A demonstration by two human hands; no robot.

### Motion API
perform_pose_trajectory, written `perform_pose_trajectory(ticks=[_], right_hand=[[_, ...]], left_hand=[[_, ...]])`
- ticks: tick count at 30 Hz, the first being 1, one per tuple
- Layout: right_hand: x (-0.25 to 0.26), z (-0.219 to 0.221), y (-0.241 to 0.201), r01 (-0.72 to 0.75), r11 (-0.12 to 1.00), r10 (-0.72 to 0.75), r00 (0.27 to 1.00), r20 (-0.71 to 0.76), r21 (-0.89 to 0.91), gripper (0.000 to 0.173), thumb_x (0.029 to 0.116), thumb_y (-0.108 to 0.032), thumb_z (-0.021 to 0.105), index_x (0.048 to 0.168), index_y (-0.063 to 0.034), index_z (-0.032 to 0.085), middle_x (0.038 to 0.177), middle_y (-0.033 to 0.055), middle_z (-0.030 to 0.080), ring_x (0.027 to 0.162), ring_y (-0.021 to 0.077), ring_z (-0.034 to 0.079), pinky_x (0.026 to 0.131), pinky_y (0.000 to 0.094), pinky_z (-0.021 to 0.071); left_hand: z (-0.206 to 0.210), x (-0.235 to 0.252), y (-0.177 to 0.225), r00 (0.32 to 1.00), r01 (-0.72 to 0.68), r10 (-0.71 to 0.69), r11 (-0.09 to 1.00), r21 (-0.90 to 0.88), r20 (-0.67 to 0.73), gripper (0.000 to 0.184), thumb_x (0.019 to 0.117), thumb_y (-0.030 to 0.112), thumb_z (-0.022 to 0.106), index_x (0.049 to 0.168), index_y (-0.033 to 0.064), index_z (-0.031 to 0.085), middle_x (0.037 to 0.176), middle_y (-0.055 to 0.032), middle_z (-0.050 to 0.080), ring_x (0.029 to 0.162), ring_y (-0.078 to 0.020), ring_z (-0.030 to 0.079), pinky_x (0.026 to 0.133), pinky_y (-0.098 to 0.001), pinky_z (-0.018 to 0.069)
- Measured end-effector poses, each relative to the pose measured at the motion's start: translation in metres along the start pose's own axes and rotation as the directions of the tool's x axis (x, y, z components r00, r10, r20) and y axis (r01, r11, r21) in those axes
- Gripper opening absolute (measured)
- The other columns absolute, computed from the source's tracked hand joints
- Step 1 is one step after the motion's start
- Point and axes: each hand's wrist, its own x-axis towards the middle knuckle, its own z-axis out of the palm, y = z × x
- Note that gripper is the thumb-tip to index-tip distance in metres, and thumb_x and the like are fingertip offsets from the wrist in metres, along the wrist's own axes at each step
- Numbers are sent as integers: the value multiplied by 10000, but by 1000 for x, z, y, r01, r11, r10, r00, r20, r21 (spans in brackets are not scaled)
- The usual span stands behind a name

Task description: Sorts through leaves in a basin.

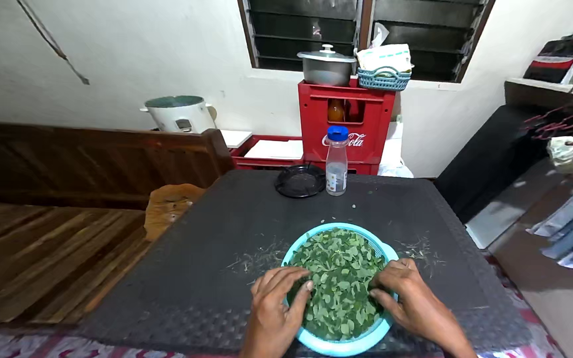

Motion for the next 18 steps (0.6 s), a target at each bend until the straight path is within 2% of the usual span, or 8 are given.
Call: perform_pose_trajectory(ticks=[2,4,7,10,14,16,18], right_hand=[[0,5,1,-6,994,12,999,52,-110,115,931,-365,646,937,-285,727,922,-98,681,985,139,637,928,542,456],[2,9,3,-46,986,51,998,26,-163,103,916,-377,655,936,-306,727,1019,-79,680,1084,180,616,936,557,452],[12,10,2,-89,982,85,996,-33,-164,132,937,-393,623,940,-313,728,1168,-62,668,1223,212,566,963,562,447],[29,11,-3,-92,990,90,996,-20,-105,150,954,-364,604,937,-293,735,1291,-40,649,1355,248,490,1012,588,416],[53,9,-10,-87,995,93,981,172,-41,147,934,-291,645,1038,-273,747,1436,52,583,1449,371,389,1039,686,362],[60,9,-10,-75,997,77,962,262,-18,121,932,-274,663,1005,-232,749,1463,91,560,1462,408,360,1044,712,335],[63,8,-8,-80,997,75,953,292,7,105,926,-251,663,945,-190,747,1459,82,566,1465,401,357,1050,709,332]], left_hand=[[-3,-2,-5,999,25,-25,1000,14,-24,259,932,369,623,1011,197,799,1095,42,746,1107,-195,644,989,-554,413],[-6,-3,-6,999,43,-43,999,20,-30,259,928,362,632,1014,185,801,1107,26,745,1120,-221,639,989,-570,403],[-8,-4,-8,998,55,-54,998,25,-27,252,925,363,642,1008,188,804,1116,19,743,1136,-228,634,1000,-568,399],[-12,-3,-2,997,81,-81,997,20,2,247,926,335,652,1014,163,805,1139,-21,737,1166,-268,618,1012,-583,386],[-14,-2,9,996,83,-84,996,17,29,245,926,305,664,1020,129,805,1152,-64,735,1173,-314,619,1019,-606,382],[-14,-3,11,997,73,-73,997,17,28,243,924,298,668,1026,123,803,1139,-62,739,1164,-311,625,1027,-607,378],[-15,-2,15,997,71,-71,997,7,28,245,923,292,669,1039,121,799,1123,-57,742,1145,-303,633,1014,-597,386]])
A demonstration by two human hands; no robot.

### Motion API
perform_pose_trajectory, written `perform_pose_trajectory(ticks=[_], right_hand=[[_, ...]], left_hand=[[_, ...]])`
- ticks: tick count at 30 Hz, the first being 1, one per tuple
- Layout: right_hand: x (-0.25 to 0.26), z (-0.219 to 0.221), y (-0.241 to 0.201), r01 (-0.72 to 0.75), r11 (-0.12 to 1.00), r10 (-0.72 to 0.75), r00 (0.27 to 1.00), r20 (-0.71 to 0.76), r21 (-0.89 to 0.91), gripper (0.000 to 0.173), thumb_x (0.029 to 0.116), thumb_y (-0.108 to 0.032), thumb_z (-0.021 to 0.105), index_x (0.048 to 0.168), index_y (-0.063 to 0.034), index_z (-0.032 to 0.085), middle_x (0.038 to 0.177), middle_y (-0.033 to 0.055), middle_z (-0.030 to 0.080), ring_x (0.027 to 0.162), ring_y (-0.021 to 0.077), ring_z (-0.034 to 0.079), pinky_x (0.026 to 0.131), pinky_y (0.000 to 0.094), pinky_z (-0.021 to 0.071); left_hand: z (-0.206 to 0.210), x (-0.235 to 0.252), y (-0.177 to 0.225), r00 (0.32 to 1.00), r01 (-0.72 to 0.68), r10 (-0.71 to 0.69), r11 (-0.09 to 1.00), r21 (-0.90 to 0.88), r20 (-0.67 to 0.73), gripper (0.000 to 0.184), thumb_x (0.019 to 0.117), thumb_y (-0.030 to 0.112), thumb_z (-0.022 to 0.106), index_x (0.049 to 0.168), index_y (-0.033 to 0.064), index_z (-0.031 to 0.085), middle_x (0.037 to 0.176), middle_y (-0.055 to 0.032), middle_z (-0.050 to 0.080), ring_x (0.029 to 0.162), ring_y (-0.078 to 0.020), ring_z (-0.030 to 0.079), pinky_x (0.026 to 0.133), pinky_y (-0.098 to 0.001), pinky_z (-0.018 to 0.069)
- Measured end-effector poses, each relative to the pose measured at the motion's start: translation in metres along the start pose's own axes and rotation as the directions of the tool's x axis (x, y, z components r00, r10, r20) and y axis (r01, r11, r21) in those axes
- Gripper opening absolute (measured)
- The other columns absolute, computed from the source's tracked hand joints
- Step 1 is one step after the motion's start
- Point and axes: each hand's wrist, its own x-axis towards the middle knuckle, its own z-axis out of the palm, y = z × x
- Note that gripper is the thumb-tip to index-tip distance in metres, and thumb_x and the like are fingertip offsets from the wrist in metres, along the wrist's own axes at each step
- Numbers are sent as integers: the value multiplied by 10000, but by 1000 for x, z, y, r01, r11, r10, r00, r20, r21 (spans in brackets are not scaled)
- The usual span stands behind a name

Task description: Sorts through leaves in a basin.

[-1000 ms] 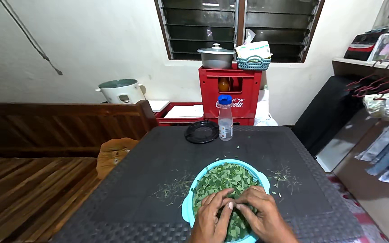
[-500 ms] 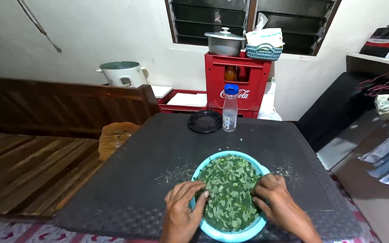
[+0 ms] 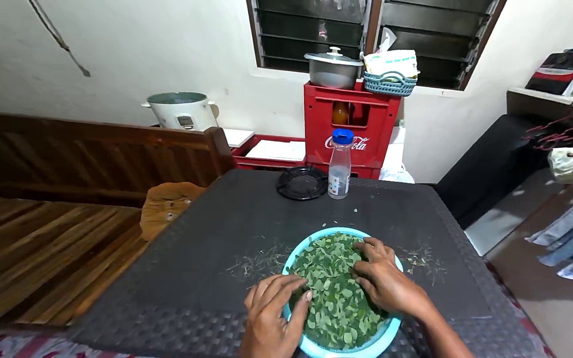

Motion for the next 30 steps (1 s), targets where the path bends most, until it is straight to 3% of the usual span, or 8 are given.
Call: perform_pose_trajectory(ticks=[4,7,11,13,18,22,28,30], right_hand=[[-8,-5,5,-6,985,22,995,-95,172,152,956,-248,604,901,-155,711,1427,28,594,1454,304,401,1071,663,363],[-15,-4,1,46,937,28,978,-208,345,148,960,-241,613,898,-159,719,1365,3,626,1389,209,476,1131,522,409],[-23,1,-15,111,867,43,954,-295,486,154,970,-213,614,901,-125,721,1311,28,660,1340,194,527,1139,440,433],[-24,6,-20,130,839,52,947,-316,529,150,974,-201,613,912,-123,725,1283,23,671,1302,189,555,1109,440,461],[-27,10,-14,116,868,60,941,-334,482,302,931,-239,693,1205,-114,696,1215,13,695,1208,154,615,1060,419,512],[-23,3,-16,192,853,-48,955,-294,485,389,921,-231,729,1286,-116,661,1146,-12,732,1073,98,685,981,382,573],[-7,5,-27,342,812,-230,932,-279,473,135,961,-149,664,982,-53,757,893,38,742,831,80,698,782,274,587],[-6,3,-21,309,814,-202,944,-259,492,119,958,-132,655,946,-69,755,859,11,734,786,61,685,735,262,586]], left_hand=[[-3,3,14,997,48,-40,992,-114,69,250,923,253,678,1074,87,787,1113,-77,742,1137,-300,641,1029,-585,412],[5,5,26,985,116,-77,957,-266,153,285,902,204,704,1147,67,752,1110,-50,744,1144,-246,648,1048,-522,458],[24,8,37,977,151,-75,906,-395,201,454,878,176,729,1307,47,657,1151,-33,734,1146,-215,648,1040,-494,481],[30,9,38,975,172,-89,880,-443,203,457,877,92,713,1325,46,636,1062,-3,752,1043,-161,690,966,-416,548],[27,11,35,977,190,-107,824,-534,184,477,849,-59,683,1318,0,614,962,-39,751,898,-157,717,854,-345,598],[25,10,30,979,180,-96,831,-526,182,530,822,-77,705,1335,-4,597,925,-35,760,867,-160,728,840,-349,608],[7,16,86,978,192,-132,866,-462,159,458,804,-58,675,1248,-128,587,904,-77,741,829,-101,699,833,-290,570],[18,12,51,986,140,-81,875,-463,145,520,811,-40,706,1314,-74,580,886,-53,758,831,-121,719,829,-316,592]])
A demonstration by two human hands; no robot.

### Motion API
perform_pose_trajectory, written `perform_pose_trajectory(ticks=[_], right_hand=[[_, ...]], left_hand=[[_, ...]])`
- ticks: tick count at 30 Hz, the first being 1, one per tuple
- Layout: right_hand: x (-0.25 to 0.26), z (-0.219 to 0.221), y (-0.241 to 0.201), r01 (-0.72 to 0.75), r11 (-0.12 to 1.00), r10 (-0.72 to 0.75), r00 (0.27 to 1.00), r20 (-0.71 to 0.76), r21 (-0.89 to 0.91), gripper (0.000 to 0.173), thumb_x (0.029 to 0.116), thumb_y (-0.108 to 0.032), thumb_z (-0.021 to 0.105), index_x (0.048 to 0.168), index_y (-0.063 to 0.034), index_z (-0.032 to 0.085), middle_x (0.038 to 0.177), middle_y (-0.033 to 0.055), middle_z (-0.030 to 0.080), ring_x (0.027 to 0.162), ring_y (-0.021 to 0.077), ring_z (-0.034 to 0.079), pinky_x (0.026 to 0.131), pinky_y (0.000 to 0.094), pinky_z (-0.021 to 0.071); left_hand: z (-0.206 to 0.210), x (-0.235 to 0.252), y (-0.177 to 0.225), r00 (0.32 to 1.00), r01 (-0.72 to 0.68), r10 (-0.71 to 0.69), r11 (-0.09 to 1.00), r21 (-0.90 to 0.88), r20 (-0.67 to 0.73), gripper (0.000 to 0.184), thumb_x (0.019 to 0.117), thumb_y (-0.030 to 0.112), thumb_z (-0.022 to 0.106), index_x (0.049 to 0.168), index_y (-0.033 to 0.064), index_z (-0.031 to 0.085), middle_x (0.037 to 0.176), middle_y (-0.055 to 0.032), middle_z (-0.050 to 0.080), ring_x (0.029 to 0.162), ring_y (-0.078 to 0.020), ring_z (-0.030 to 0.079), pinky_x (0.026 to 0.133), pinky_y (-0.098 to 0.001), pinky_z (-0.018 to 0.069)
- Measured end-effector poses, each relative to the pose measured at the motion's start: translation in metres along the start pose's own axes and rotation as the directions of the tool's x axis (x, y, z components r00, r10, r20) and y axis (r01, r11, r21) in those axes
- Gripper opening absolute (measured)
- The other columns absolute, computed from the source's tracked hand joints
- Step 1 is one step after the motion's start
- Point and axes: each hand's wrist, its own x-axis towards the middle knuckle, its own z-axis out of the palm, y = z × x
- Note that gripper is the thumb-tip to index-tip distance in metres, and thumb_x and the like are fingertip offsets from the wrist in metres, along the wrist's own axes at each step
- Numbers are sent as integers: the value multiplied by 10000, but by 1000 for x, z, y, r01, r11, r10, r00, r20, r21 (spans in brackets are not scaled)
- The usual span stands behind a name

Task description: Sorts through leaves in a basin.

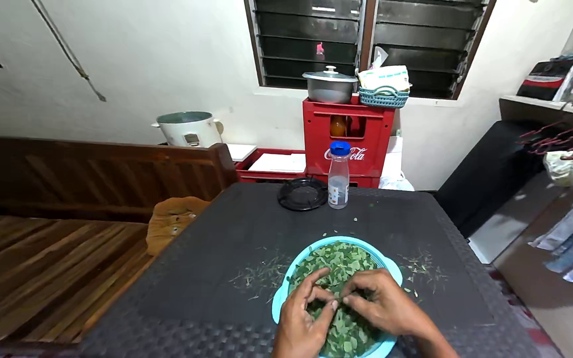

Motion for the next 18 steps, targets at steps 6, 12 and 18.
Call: perform_pose_trajectory(ticks=[6,12,18], right_hand=[[-4,-14,12,-68,989,67,998,-10,-130,162,946,-221,682,1059,-136,759,999,-28,743,989,83,683,921,338,568],[-4,2,1,12,968,-19,1000,-24,-252,179,1000,-289,622,1012,-180,764,972,-57,736,1005,125,662,936,453,508],[-19,-17,5,-8,938,-53,985,-167,-347,193,1002,-244,565,933,-168,728,881,-72,713,905,94,658,902,426,500]], left_hand=[[-8,2,-27,1000,22,-22,998,53,-2,580,813,-15,714,1374,9,568,882,3,755,840,-133,716,856,-369,589],[-4,0,-25,1000,3,-3,996,92,-2,576,821,31,720,1379,31,575,889,32,756,887,-135,709,930,-428,552],[-4,0,-22,998,-14,0,978,207,64,528,829,68,713,1348,56,615,888,65,754,922,-143,702,998,-508,493]])
